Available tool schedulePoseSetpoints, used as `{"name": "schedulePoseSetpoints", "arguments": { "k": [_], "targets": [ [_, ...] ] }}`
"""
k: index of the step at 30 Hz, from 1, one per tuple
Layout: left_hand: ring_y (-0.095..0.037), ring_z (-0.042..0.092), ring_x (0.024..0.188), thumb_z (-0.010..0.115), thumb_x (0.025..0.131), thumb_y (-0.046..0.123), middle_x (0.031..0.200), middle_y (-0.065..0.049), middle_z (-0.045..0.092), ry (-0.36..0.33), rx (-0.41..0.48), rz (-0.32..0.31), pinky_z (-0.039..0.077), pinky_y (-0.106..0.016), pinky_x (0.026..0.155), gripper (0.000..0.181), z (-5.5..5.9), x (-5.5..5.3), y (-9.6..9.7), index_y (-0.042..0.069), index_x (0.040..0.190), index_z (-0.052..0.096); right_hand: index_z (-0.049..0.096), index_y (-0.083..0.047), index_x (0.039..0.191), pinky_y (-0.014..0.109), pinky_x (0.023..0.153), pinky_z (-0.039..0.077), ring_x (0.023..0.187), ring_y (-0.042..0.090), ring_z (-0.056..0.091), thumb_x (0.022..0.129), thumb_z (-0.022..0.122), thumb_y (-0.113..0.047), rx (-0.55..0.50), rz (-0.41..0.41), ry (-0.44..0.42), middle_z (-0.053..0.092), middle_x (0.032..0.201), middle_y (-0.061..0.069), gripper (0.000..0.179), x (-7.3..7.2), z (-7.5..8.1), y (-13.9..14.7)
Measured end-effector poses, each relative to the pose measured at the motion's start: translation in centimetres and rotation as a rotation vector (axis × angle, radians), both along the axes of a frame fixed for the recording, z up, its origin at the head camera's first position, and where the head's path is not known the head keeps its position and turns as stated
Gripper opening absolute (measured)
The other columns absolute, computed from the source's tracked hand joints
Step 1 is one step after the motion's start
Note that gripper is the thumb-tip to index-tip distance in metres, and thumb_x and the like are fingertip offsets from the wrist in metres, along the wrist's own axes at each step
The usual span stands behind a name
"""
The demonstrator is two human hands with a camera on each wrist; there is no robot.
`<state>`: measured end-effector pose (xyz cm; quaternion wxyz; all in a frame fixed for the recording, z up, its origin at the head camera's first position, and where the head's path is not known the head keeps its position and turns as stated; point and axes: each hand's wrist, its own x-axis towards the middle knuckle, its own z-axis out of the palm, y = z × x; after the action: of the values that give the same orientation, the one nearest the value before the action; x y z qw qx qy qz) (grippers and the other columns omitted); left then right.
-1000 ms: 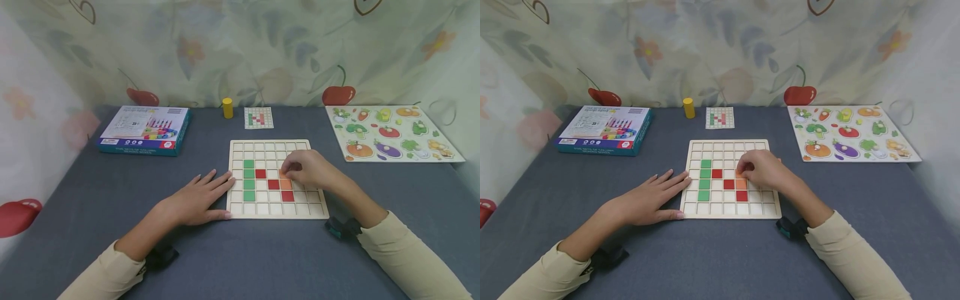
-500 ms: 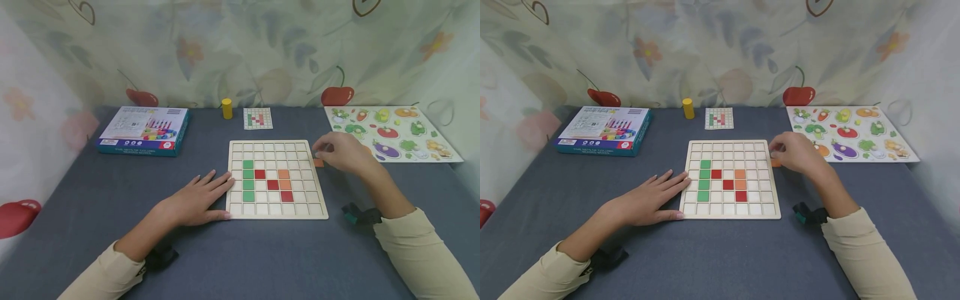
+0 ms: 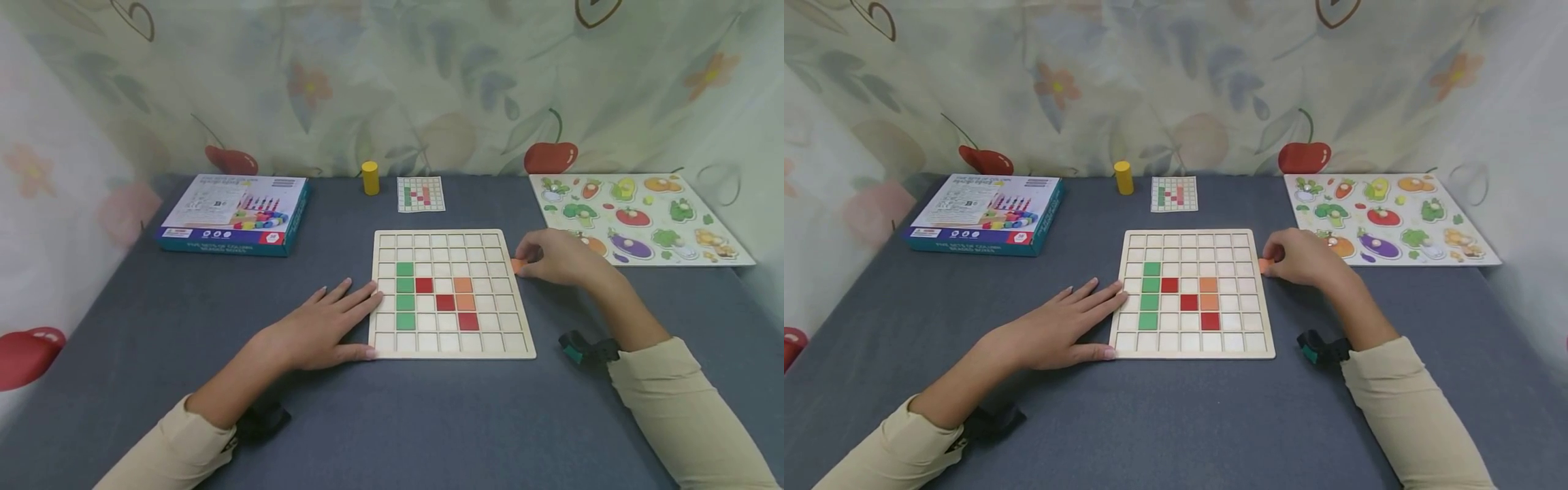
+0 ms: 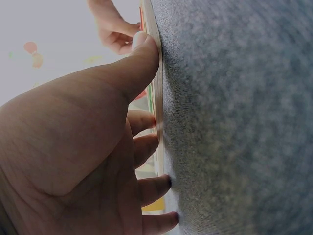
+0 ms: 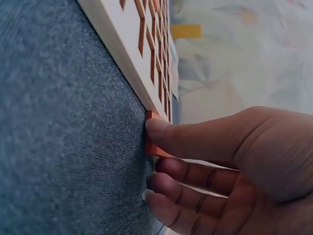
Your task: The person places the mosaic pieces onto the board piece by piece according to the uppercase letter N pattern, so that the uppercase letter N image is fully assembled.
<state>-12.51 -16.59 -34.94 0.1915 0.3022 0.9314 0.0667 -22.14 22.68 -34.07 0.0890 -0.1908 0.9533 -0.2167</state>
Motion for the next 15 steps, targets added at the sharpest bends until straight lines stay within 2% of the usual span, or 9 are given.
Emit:
{"name": "schedulePoseSetpoints", "arguments": {
  "k": [7, 15],
  "targets": [
    [-0.035, 0.003, 0.152, 0.051, 0.094, 0.068, 0.168, 0.002, 0.006, 0.008, 0.004, -0.002, 0.012, -0.063, 0.116, 0.090, -0.1, 0.1, 0.0, 0.024, 0.163, 0.014, 0.067, -0.006, 0.090, 0.038, 0.067, 0.046, 0.077, 0.023, 0.057, 0.086, 0.080, -0.014, -0.050, -0.056, -0.038, 0.065, 0.080, 0.003, 0.015, 0.0, 0.6, 0.4],
    [-0.035, 0.003, 0.152, 0.052, 0.094, 0.068, 0.168, 0.003, 0.006, 0.008, 0.004, 0.002, 0.011, -0.062, 0.116, 0.090, 0.0, 0.1, 0.0, 0.024, 0.163, 0.014, 0.070, -0.001, 0.095, 0.035, 0.065, 0.051, 0.074, 0.021, 0.067, 0.089, 0.075, -0.009, -0.125, -0.053, -0.026, 0.069, 0.084, 0.006, 0.011, 0.1, 1.5, -0.4]
  ]
}}
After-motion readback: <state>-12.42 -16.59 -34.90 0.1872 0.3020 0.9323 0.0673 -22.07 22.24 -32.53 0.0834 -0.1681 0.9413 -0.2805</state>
